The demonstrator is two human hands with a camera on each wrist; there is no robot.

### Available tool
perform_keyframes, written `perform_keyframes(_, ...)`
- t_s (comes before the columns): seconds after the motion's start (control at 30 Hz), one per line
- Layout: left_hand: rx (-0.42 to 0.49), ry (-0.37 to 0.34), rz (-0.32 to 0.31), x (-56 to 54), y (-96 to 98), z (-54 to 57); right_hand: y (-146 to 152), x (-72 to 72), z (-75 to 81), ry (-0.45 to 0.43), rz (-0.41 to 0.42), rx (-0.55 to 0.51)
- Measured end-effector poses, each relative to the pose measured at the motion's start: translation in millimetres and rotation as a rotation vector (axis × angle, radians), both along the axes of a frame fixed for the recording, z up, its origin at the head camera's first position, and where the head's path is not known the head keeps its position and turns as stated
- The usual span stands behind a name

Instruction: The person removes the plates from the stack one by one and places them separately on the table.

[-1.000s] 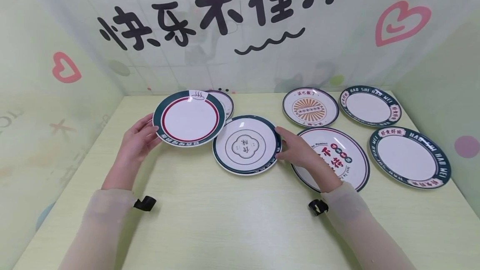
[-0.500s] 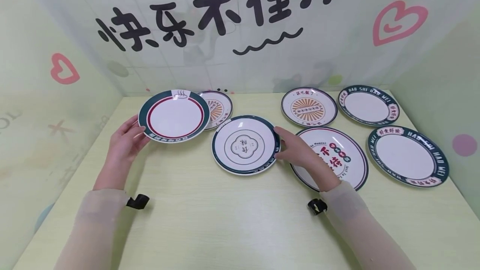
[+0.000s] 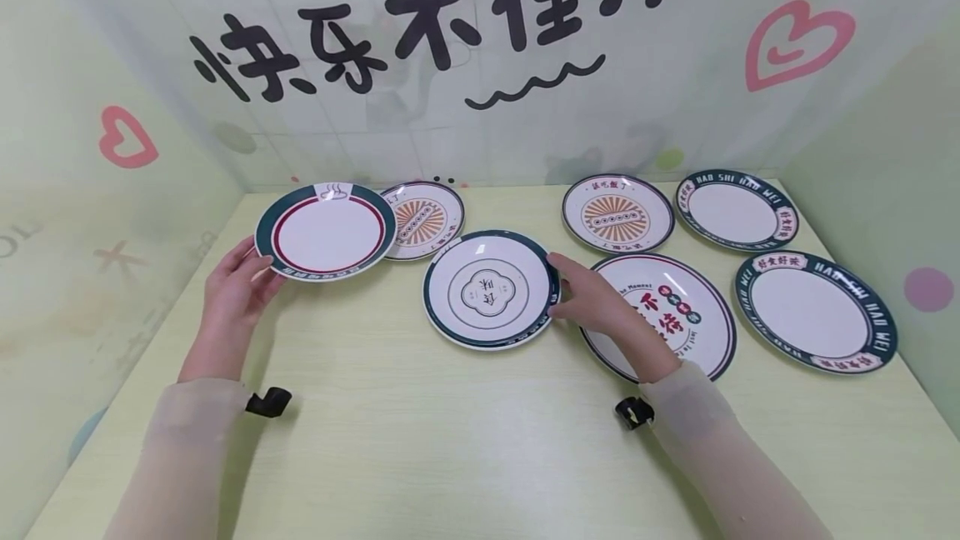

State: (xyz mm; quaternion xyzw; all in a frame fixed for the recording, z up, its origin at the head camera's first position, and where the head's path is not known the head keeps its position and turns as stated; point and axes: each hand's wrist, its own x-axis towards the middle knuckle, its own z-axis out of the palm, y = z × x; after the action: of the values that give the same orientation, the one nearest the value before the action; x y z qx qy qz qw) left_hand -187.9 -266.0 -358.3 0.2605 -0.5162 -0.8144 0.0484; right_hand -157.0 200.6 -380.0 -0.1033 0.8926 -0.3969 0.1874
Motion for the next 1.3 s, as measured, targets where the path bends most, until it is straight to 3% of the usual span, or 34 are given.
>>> perform_keyframes(0.4,0.079,-0.005,0.107,-2.7,-14.2,-12.4,0,-0.5,-1.1,0.007,0.000,0.008)
perform_keyframes(0.87,0.098,-0.040,0.211,-9.2,-24.6,-20.1,0,0.0,0.2,0.005,-0.007,0.015)
perform_keyframes(1.3,0.083,-0.103,0.239,-14.2,-26.2,-27.7,0,-0.8,-0.5,0.003,-0.006,0.014)
